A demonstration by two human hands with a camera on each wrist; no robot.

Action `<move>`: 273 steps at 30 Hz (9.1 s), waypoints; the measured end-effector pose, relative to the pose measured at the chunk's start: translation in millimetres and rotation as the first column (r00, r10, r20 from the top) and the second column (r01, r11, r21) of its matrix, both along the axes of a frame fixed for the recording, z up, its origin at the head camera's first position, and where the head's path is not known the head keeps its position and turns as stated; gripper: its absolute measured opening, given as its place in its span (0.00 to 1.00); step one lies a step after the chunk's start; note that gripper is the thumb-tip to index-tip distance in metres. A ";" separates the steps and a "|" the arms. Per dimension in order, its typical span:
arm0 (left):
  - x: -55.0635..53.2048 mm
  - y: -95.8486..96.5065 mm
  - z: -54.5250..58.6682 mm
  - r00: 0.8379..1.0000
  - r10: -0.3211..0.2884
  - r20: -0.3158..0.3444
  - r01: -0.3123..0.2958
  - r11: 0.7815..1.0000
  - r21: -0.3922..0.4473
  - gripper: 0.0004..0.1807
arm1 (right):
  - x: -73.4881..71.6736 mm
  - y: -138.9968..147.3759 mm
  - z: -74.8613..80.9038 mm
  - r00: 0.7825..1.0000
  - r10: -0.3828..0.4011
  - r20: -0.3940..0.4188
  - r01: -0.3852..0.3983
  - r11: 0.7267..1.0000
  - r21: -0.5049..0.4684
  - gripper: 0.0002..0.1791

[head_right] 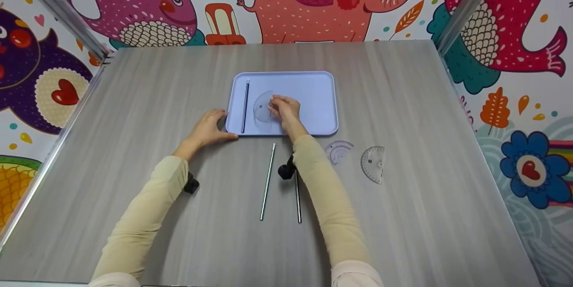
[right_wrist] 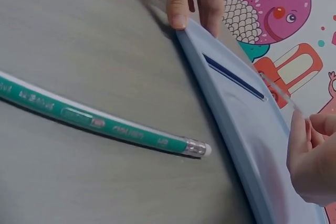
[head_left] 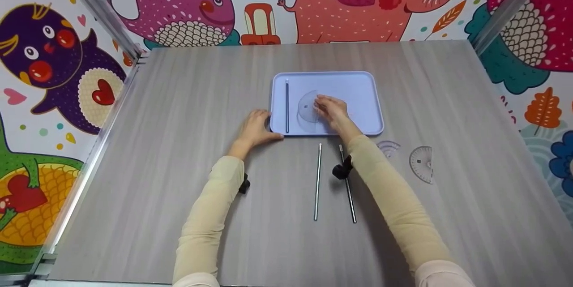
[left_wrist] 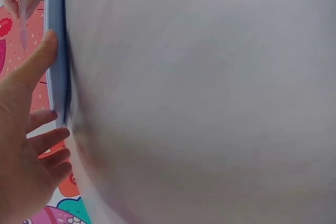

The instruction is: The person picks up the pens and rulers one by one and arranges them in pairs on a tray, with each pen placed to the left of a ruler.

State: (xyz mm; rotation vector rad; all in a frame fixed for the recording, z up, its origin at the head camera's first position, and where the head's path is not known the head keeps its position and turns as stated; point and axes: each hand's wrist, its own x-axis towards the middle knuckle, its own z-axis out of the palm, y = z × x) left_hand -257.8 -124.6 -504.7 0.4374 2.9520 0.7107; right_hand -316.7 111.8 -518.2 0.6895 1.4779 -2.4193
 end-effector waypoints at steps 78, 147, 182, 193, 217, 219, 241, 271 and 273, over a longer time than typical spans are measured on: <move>-1.6 -0.9 -1.4 1.000 -0.005 -0.011 0.005 1.000 0.003 0.46 | 20.8 1.8 9.1 0.742 0.658 -0.129 -0.083 0.281 0.956 0.44; 2.9 -0.8 0.9 0.999 -0.024 -0.048 0.017 0.989 -0.149 0.46 | 222.8 11.8 48.2 0.559 0.825 0.088 0.066 -0.149 0.987 0.46; -0.1 1.0 6.0 0.999 -0.032 -0.012 0.030 0.986 -0.164 0.47 | 232.6 1.5 44.8 0.716 0.696 0.064 -0.185 0.100 0.978 0.31; 0.5 1.3 7.2 0.999 -0.032 -0.003 0.032 0.986 -0.161 0.46 | 226.6 -15.5 27.8 0.776 0.626 0.076 -0.115 0.022 0.993 0.24; 0.3 1.1 6.6 0.999 -0.028 -0.030 0.023 0.988 -0.155 0.47 | 205.2 17.0 23.5 0.669 0.743 -0.026 -0.652 0.603 0.460 0.16; 0.6 1.4 6.7 0.999 -0.029 -0.027 0.024 0.988 -0.151 0.47 | 202.6 20.2 22.3 0.674 0.739 -0.022 -0.679 0.630 0.377 0.15; -0.7 2.2 8.3 0.999 -0.029 -0.015 0.026 0.987 -0.157 0.47 | 165.3 45.8 43.7 0.671 0.732 -0.119 -0.719 0.681 0.137 0.12; 1.0 1.3 5.7 0.999 -0.026 -0.030 0.022 0.992 -0.122 0.46 | 137.5 42.2 42.9 0.755 0.648 -0.103 -0.616 0.754 0.225 0.16; 1.2 0.7 6.4 1.000 -0.022 -0.020 0.020 0.992 -0.121 0.46 | 134.9 42.1 43.7 0.759 0.643 -0.101 -0.613 0.759 0.219 0.15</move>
